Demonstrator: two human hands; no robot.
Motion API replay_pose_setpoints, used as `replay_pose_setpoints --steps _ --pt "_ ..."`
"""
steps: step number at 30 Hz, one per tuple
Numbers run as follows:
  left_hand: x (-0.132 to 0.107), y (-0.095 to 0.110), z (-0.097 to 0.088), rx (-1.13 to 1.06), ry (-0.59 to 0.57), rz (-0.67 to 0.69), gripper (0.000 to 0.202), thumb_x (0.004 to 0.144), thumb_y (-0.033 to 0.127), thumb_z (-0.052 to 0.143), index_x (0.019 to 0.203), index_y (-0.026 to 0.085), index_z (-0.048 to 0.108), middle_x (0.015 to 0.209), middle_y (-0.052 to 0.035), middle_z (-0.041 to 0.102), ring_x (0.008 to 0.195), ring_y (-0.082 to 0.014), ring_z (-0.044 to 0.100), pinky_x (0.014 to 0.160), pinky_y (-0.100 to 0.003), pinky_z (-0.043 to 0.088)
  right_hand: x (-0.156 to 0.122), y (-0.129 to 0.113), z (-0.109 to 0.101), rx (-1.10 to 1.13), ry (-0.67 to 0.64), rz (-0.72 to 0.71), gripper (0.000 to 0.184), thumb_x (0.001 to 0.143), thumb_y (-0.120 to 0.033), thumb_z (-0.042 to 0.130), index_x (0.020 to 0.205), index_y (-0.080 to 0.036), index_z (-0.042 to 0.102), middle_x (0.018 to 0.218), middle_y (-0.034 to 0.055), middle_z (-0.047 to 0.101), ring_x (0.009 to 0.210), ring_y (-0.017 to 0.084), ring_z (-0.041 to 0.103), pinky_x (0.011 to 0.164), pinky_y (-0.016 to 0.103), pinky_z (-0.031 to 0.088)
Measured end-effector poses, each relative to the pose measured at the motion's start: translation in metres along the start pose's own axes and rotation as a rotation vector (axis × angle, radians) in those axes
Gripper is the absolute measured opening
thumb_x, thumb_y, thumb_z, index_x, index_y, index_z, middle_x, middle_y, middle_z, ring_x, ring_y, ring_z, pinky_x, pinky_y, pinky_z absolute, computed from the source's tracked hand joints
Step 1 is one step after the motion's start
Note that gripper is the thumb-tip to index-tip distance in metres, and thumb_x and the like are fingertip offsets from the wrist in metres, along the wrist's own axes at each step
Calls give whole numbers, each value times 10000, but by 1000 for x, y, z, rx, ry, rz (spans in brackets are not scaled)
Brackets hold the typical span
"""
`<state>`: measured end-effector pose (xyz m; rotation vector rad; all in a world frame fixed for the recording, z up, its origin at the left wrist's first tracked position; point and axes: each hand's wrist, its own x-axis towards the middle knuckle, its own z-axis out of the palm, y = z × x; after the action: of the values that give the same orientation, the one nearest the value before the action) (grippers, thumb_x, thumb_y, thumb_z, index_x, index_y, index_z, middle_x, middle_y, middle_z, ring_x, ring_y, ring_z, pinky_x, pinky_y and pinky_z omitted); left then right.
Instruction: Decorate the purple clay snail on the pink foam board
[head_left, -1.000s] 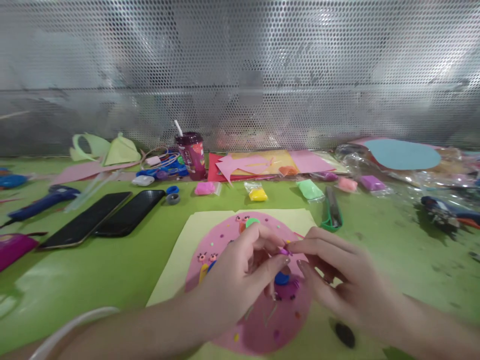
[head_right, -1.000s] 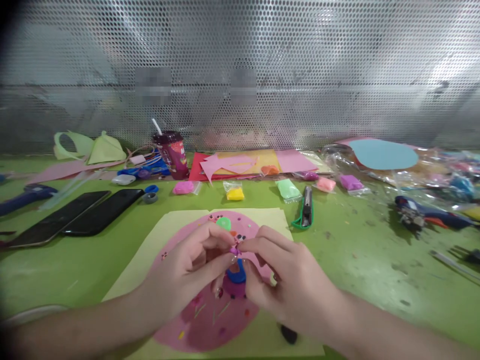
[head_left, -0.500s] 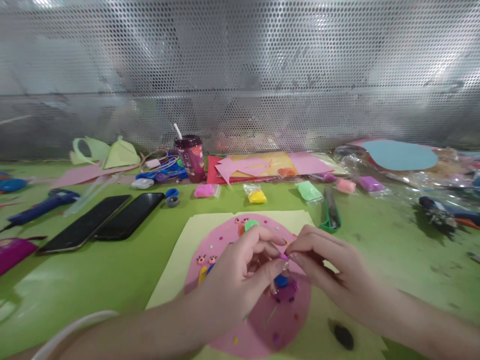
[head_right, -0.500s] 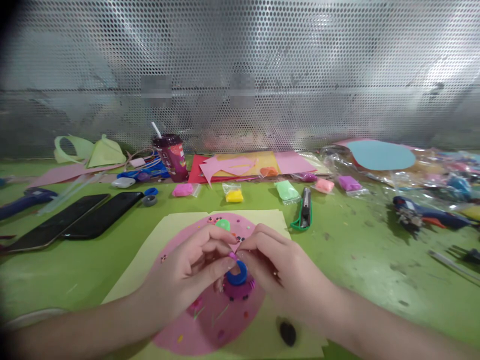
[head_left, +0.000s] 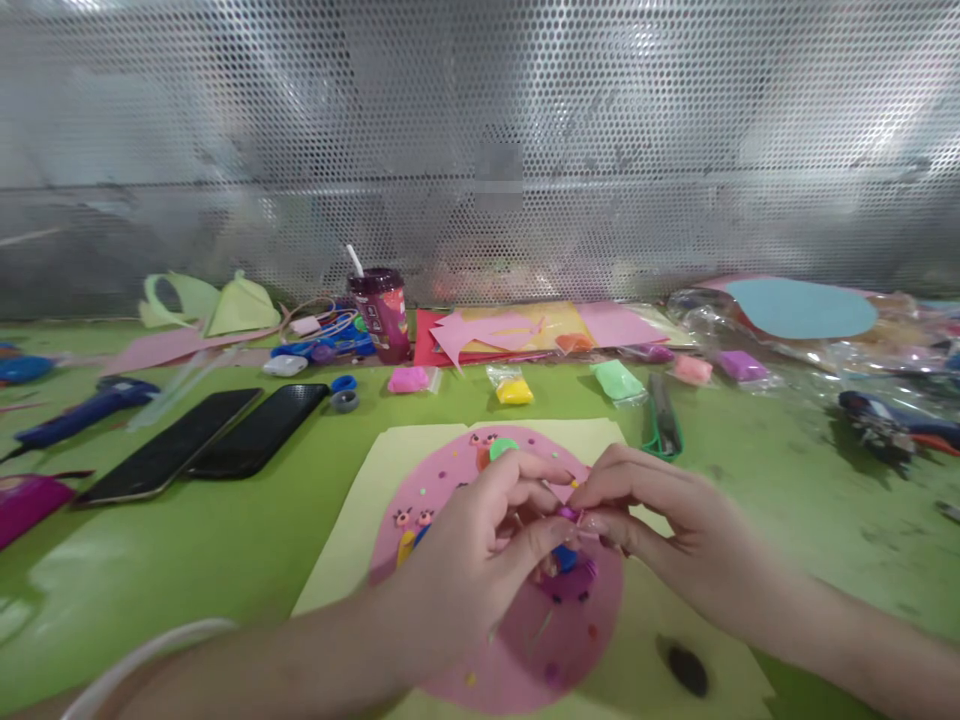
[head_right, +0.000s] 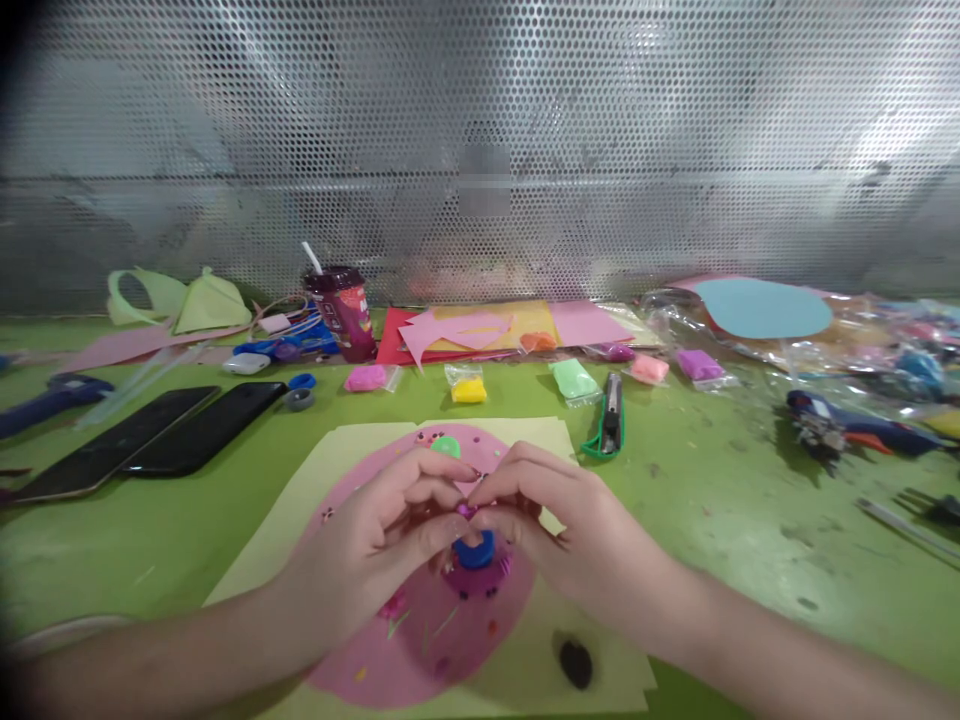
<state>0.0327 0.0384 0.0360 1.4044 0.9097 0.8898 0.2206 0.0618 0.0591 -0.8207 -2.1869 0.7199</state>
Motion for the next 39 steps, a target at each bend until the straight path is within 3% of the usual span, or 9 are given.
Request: replay_pose_setpoints --steps 12,18,23,30,39 --pt "0 4 -1 18 29 -2 177 901 292 545 1061 241 489 880 39 620 797 -111 579 743 -249 434 -1 3 3 -32 5 -100 204 859 -84 501 957 -175 654 816 37 631 685 104 587 594 212 504" --pt "1 3 1 4 24 -18 194 892 296 557 1057 224 484 855 32 611 760 -106 574 727 -252 432 -2 4 5 -97 11 -151 179 855 -73 493 914 -135 650 777 48 606 629 98 553 545 208 479" --pt "0 0 0 36 28 4 203 894 288 553 1081 233 499 908 21 638 776 -114 578 729 -269 433 -3 7 6 -157 94 -256 154 836 -56 506 873 -138 631 717 16 568 550 67 480 465 169 417" --pt "1 -5 -2 87 29 39 157 900 288 537 1054 256 532 903 36 617 759 -102 577 714 -266 448 -2 6 1 -234 140 -203 144 832 -74 501 852 -163 612 681 3 542 556 78 498 422 177 374" --pt "1 -4 -4 120 27 160 163 913 237 516 1044 293 595 892 60 649 783 -71 602 694 -179 477 -3 3 3 -89 86 -75 90 827 -121 524 798 -188 576 712 -12 532 535 67 484 449 184 399"
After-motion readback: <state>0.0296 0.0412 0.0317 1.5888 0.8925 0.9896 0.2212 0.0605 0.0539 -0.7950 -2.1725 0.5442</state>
